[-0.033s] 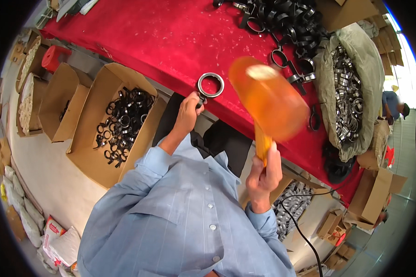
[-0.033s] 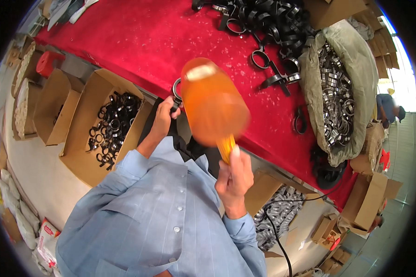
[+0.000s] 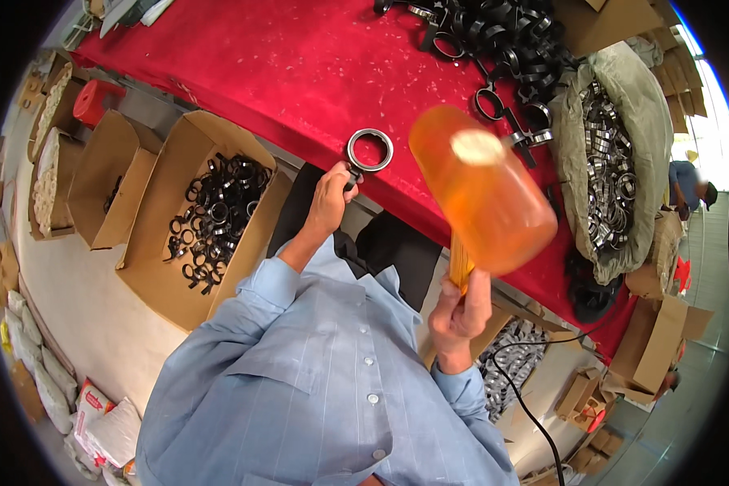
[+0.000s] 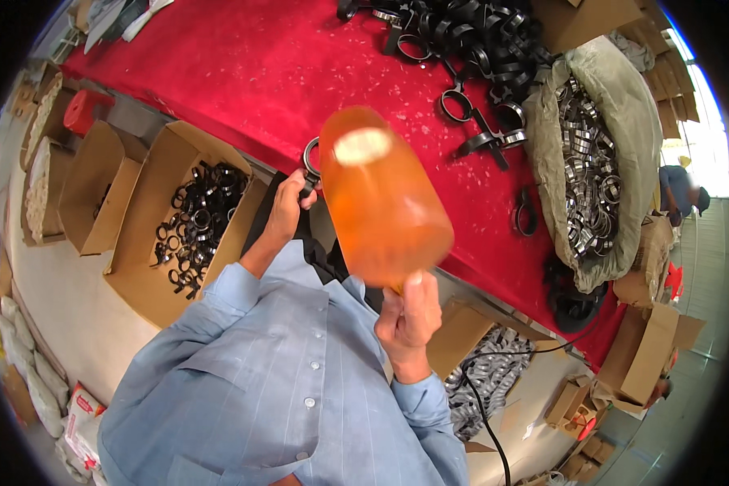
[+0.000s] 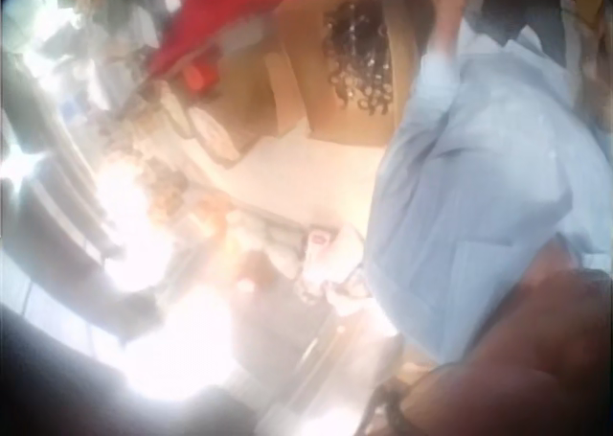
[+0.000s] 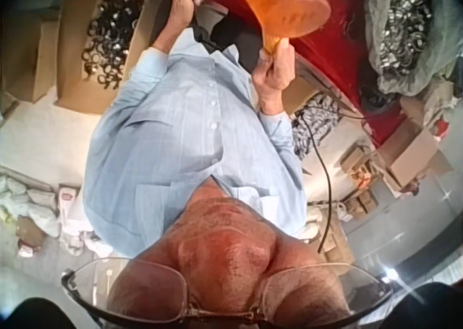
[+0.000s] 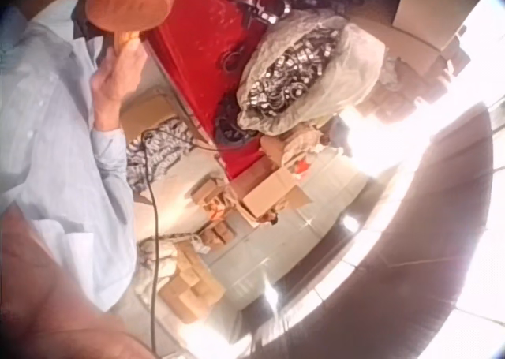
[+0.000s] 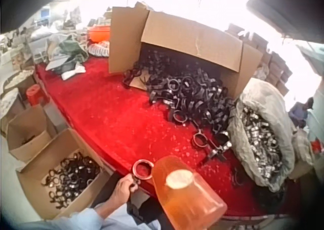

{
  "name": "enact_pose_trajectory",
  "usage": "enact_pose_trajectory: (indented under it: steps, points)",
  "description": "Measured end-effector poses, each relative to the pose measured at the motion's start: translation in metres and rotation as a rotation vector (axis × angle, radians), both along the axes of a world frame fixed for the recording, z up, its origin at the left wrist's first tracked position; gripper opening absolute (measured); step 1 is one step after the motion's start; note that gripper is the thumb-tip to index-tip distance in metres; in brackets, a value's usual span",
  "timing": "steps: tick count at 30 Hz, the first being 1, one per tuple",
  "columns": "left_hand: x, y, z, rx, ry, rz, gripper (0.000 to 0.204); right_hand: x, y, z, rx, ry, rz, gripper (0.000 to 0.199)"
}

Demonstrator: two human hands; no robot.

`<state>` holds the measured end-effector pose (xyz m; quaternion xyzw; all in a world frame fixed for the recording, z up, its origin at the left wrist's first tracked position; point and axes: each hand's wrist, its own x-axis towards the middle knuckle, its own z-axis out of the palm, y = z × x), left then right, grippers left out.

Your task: Assemble metal rings with rubber gaskets using a mallet in a manufacturing setting.

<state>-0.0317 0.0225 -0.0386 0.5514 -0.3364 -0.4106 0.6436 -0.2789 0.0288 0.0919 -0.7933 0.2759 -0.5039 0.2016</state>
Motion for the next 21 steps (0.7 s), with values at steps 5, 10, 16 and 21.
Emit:
enact_pose_trajectory:
  steps: [5,10,16,21]
  points:
    - [-0.001,-0.005,0.0,0.001,-0.017,-0.021,0.022,0.002,-0.007,-0.011,0.254,0.435,-0.036,0.06]
    - [0.013,0.009,0.024,0.101,0.055,-0.09,0.024,0.004,-0.044,0.011,0.12,0.141,-0.104,0.065]
    - [0.126,0.1,0.036,0.385,-0.258,-0.042,0.03,-0.042,-0.071,-0.005,0.197,0.271,-0.247,0.062]
    - [0.203,0.148,0.051,1.134,-1.312,-0.012,0.03,-0.072,-0.086,-0.018,0.241,0.359,-0.344,0.059]
